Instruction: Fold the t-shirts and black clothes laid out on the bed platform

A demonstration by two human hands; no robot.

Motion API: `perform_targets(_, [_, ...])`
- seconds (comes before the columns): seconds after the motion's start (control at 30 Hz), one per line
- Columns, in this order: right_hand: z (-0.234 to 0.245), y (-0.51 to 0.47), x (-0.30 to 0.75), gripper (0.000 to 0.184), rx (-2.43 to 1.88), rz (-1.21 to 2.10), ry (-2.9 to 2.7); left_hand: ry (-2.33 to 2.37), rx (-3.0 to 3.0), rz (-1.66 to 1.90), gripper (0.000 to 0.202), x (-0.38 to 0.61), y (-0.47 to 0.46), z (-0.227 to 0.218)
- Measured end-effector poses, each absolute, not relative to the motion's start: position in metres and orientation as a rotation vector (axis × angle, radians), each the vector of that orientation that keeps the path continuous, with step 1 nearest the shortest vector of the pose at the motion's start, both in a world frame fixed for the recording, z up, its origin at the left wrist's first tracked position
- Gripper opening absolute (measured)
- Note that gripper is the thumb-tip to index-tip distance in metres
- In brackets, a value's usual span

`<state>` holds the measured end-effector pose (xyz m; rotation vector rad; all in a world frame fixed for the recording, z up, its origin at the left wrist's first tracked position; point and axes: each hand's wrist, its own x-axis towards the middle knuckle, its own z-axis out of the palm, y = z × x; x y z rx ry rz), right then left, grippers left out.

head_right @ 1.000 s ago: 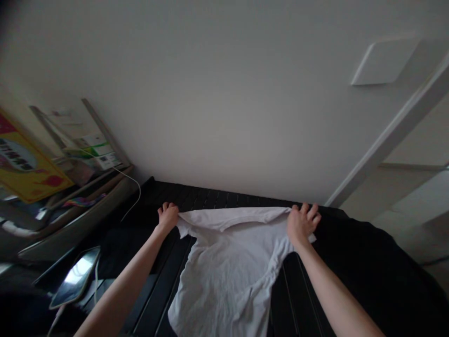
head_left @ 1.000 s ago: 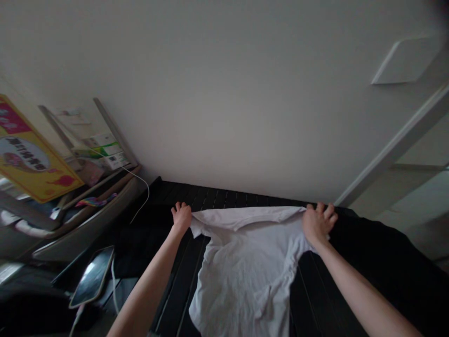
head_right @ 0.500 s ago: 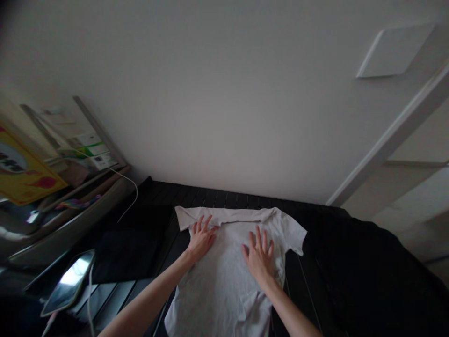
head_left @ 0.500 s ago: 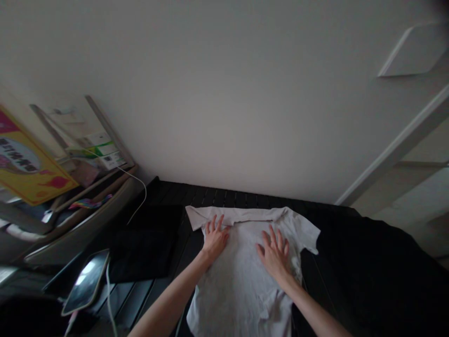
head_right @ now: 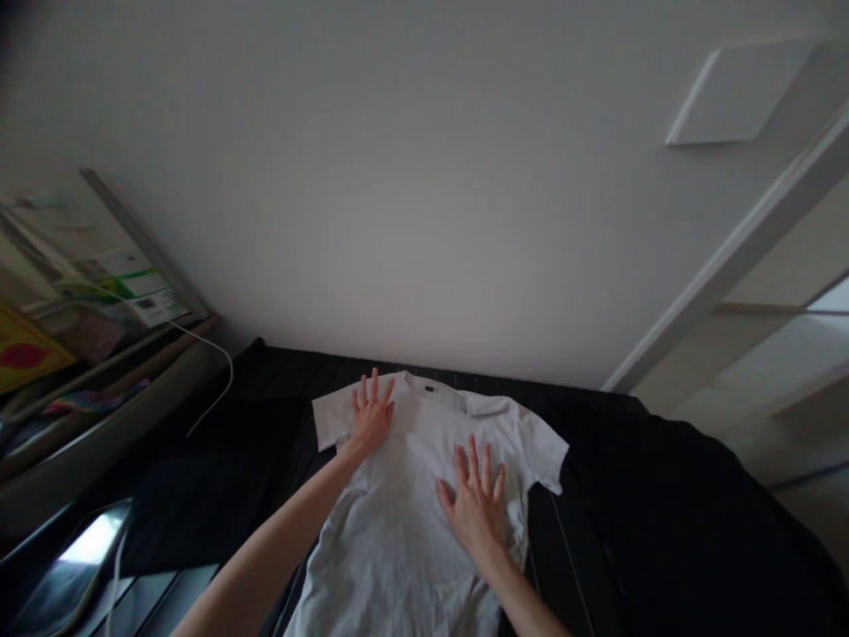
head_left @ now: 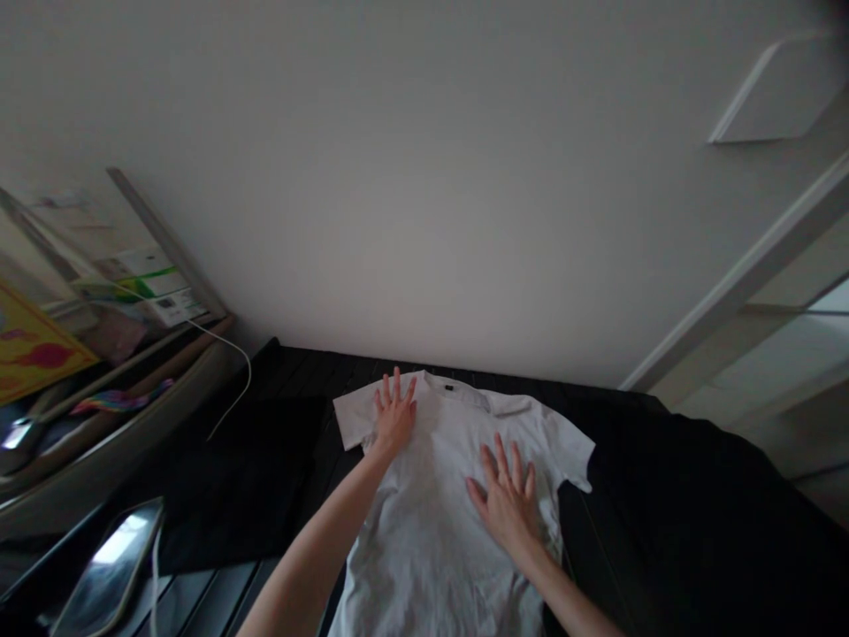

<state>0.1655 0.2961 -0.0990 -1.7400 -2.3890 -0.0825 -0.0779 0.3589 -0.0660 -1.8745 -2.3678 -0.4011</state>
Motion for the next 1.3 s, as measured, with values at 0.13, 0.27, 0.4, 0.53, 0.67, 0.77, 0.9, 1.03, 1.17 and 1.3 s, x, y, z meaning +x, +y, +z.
perform_targets(0.13, [-0.104,0.298,0.168,0.068,-1.708,-0.049,-2.425,-2.371,-2.062,-0.301,0.047,-0.072,0.344,-0.081])
perform_targets(0.27, [-0.106,0.299,0.172,0.070,-1.668,-0.020,-2.458,-2.343,-2.082,-0.301,0.046,-0.073,0.322,-0.076])
perform_targets(0.4, [-0.110,0.300,0.173,0.073,-1.631,-0.026,-2.474,-2.268,-2.186,-0.302,0.045,-0.076,0.278,-0.074])
perform_targets(0.53, [-0.117,0.298,0.180,0.072,-1.480,-0.061,-2.515,-2.236,-2.192,-0.288,0.045,-0.082,0.230,-0.081])
perform_targets(0.67, [-0.120,0.296,0.198,0.069,-1.219,-0.100,-2.619,-2.207,-2.178,-0.261,0.047,-0.092,0.208,-0.081])
perform_targets(0.77, [-0.120,0.297,0.216,0.062,-1.119,-0.124,-2.659,-2.204,-2.174,-0.251,0.049,-0.096,0.209,-0.079])
perform_targets(0.9, [-0.128,0.293,0.244,0.057,-1.298,-0.142,-2.567,-2.217,-2.169,-0.246,0.050,-0.095,0.211,-0.079])
perform_targets(1.03, [-0.138,0.284,0.261,0.061,-1.466,-0.158,-2.479,-2.226,-2.172,-0.232,0.053,-0.089,0.207,-0.080])
perform_targets(1.17, [-0.132,0.288,0.252,0.065,-1.511,-0.160,-2.449,-2.223,-2.179,-0.225,0.058,-0.085,0.207,-0.078])
perform_targets(1.3, [-0.116,0.315,0.225,0.065,-1.424,-0.076,-2.525,-2.225,-2.218,-0.186,0.061,-0.084,0.213,-0.075])
